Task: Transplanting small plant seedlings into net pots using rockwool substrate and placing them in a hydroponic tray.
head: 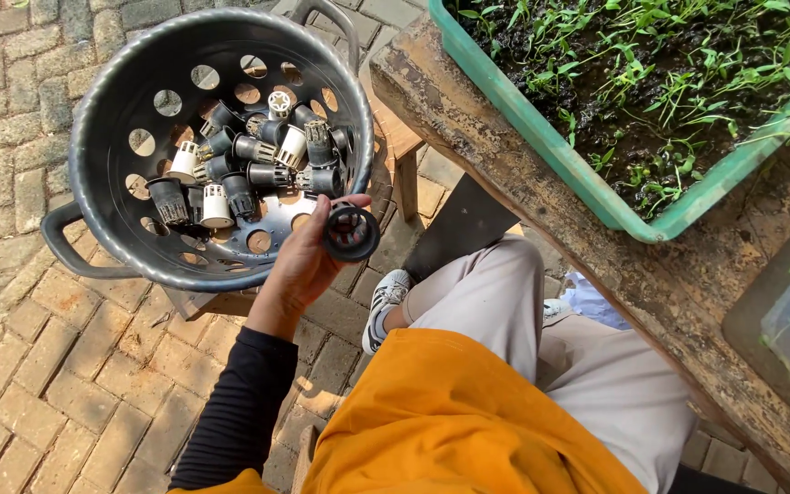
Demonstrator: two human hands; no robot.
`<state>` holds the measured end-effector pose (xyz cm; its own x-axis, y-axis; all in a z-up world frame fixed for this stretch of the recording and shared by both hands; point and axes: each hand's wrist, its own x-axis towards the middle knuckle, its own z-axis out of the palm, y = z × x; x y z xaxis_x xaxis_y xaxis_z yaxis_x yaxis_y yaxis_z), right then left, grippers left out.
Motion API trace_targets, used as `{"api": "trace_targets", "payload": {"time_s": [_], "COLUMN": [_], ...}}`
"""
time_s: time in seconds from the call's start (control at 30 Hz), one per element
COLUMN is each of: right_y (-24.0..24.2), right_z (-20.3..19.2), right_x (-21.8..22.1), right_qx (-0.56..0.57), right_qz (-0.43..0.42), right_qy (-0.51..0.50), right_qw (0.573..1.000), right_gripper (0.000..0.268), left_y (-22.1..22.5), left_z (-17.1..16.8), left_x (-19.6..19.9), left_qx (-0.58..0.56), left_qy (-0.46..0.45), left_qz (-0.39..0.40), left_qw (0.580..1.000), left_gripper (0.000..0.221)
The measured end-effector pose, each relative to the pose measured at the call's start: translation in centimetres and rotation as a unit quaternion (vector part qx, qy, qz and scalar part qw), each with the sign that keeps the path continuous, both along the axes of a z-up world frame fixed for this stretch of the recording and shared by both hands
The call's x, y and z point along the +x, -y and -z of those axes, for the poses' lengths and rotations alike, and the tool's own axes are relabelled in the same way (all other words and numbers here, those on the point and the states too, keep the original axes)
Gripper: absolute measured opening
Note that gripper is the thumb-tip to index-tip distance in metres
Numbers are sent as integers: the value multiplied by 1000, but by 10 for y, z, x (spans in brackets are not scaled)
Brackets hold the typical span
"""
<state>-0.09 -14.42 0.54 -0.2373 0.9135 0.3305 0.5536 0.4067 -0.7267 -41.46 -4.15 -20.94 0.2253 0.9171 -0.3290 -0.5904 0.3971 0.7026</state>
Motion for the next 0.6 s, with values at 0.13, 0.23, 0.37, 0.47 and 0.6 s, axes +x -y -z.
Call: {"api": "trace_targets", "payload": {"time_s": [0.13, 0.23, 0.37, 0.47, 0.6], "right_y": [-9, -29, -41, -43, -40], "right_z": [1, 28, 75, 89, 109], "right_x": [-71, -139, -171, -184, -186], "right_qx": [7, -7, 95, 165, 210], "right_qz": [2, -27, -30, -11, 43], "right_qy": [1, -6, 29, 118, 205], "right_qw": [1000, 1000, 995, 979, 955], "right_gripper": [26, 26, 24, 24, 18], "left_y": [13, 22, 31, 35, 35], "left_z": [-2, -14, -23, -23, -17], "left_x": [34, 49, 51, 48, 53], "left_qx": [22, 2, 7, 65, 134], "left_qy": [4, 20, -2, -49, -141], "left_qz": [25, 41, 80, 81, 39], "left_qw": [999, 999, 997, 993, 980], "left_gripper": [62, 63, 63, 63, 59]}}
